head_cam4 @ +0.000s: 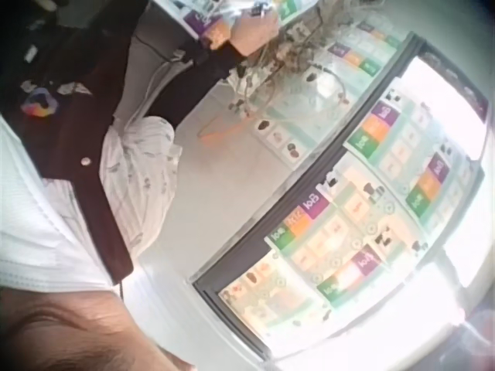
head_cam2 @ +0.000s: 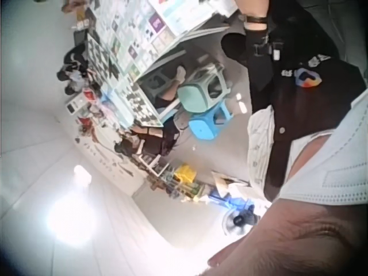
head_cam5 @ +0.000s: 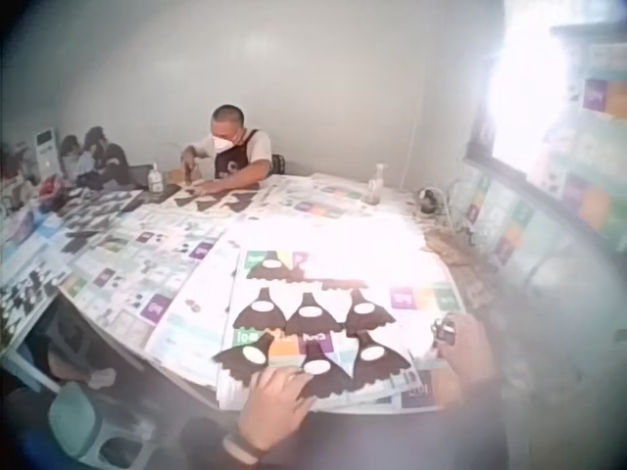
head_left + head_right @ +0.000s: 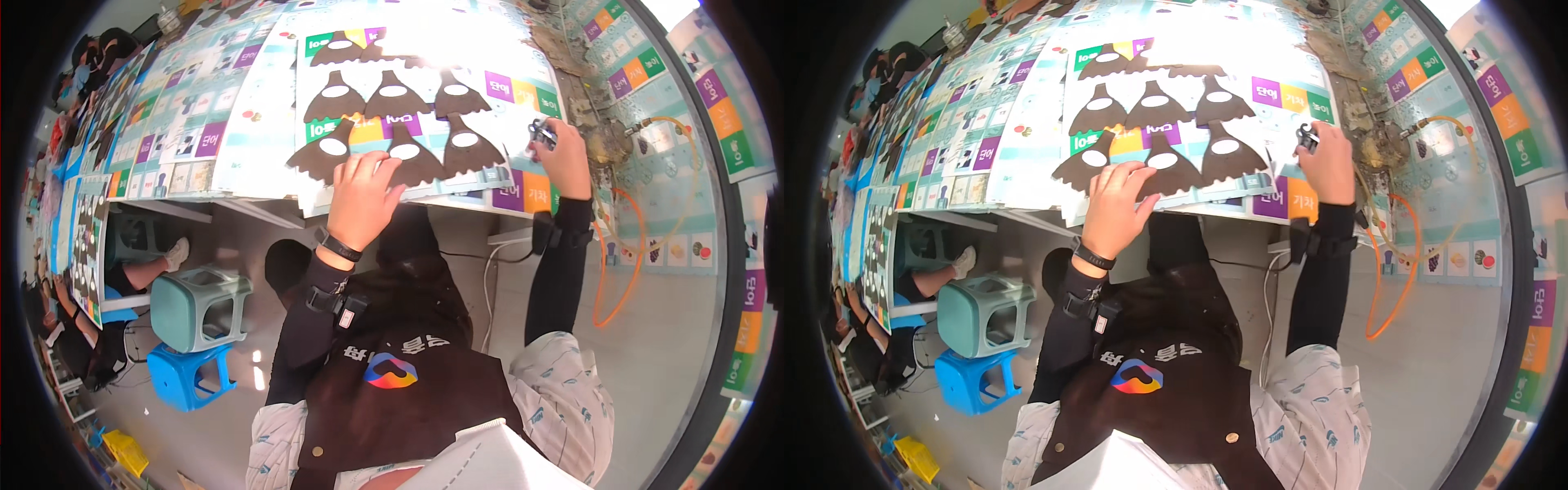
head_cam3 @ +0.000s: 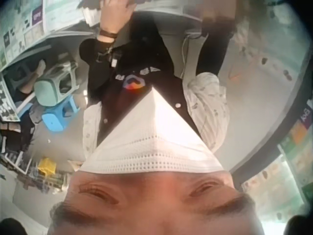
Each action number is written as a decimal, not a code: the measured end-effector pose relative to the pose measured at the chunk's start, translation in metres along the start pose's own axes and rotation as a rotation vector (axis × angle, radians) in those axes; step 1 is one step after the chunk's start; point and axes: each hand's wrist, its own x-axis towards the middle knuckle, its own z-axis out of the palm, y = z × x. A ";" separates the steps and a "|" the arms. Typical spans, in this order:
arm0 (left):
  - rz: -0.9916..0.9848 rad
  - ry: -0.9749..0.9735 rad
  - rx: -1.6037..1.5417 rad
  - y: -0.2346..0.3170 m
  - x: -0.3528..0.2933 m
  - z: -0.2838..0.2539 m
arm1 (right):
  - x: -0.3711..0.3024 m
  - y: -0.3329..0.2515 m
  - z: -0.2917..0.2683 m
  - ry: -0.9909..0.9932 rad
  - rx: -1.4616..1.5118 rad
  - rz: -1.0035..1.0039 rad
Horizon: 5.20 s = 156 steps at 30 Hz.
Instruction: Applying glue to black fabric shoe components using a hot glue gun.
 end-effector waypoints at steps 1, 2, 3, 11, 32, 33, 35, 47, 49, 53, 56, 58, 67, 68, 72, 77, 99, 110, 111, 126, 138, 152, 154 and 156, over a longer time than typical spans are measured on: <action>0.039 0.001 -0.008 0.003 0.006 0.007 | -0.003 0.027 0.002 -0.036 -0.151 0.015; 0.077 0.000 -0.020 0.007 0.011 0.014 | -0.002 0.039 0.003 -0.035 -0.167 0.025; 0.133 0.003 -0.071 0.010 0.021 0.022 | 0.002 0.048 0.004 -0.168 -0.160 0.056; 0.004 -0.058 -0.308 0.035 0.041 0.074 | 0.011 0.058 0.019 -0.401 -0.190 0.059; 0.040 0.025 -0.379 0.025 0.032 0.088 | 0.051 -0.098 -0.044 -0.819 0.440 0.378; 0.039 0.026 -0.383 0.026 0.032 0.088 | 0.054 -0.092 -0.041 -0.825 0.390 0.383; 0.043 0.020 -0.372 0.025 0.032 0.088 | 0.056 -0.095 -0.040 -0.833 0.339 0.387; 0.061 0.033 -0.390 0.023 0.031 0.090 | 0.055 -0.118 -0.047 -0.895 0.343 0.458; 0.058 0.035 -0.392 0.023 0.031 0.089 | 0.056 -0.107 -0.042 -0.867 0.320 0.403; 0.037 0.031 -0.391 0.023 0.030 0.088 | 0.058 -0.105 -0.043 -0.898 0.301 0.350; 0.057 0.041 -0.395 0.022 0.031 0.088 | 0.058 -0.098 -0.040 -0.882 0.337 0.421; 0.057 0.045 -0.395 0.023 0.031 0.088 | 0.057 -0.091 -0.041 -0.852 0.341 0.399; 0.054 0.049 -0.400 0.023 0.031 0.087 | 0.058 -0.098 -0.052 -0.842 0.320 0.425; 0.059 0.051 -0.407 0.023 0.031 0.087 | 0.057 -0.099 -0.053 -0.810 0.336 0.431; 0.055 0.050 -0.398 0.023 0.031 0.087 | 0.058 -0.093 -0.051 -0.820 0.308 0.429; 0.063 0.054 -0.400 0.024 0.032 0.087 | 0.058 -0.085 -0.042 -0.799 0.344 0.371; 0.058 0.048 -0.398 0.023 0.031 0.088 | 0.055 -0.086 -0.044 -0.717 0.317 0.390; 0.061 0.048 -0.401 0.023 0.031 0.087 | 0.051 -0.101 -0.041 -0.867 0.358 0.243; 0.062 0.048 -0.400 0.023 0.030 0.088 | 0.050 -0.100 -0.041 -0.869 0.370 0.298; 0.028 0.038 -0.411 0.025 0.029 0.077 | 0.049 -0.092 -0.043 -0.850 0.315 0.295; 0.039 0.173 -0.327 -0.023 0.015 0.006 | 0.051 -0.116 -0.054 -0.874 0.564 0.305; -0.010 0.001 -0.145 -0.071 -0.005 -0.020 | 0.053 -0.184 -0.010 -0.860 0.449 0.177; 0.036 -0.056 -0.203 -0.081 -0.010 -0.015 | 0.054 -0.187 -0.001 -0.840 0.471 0.171; 0.026 -0.048 -0.216 -0.082 -0.010 -0.011 | 0.054 -0.193 -0.003 -0.892 0.356 0.127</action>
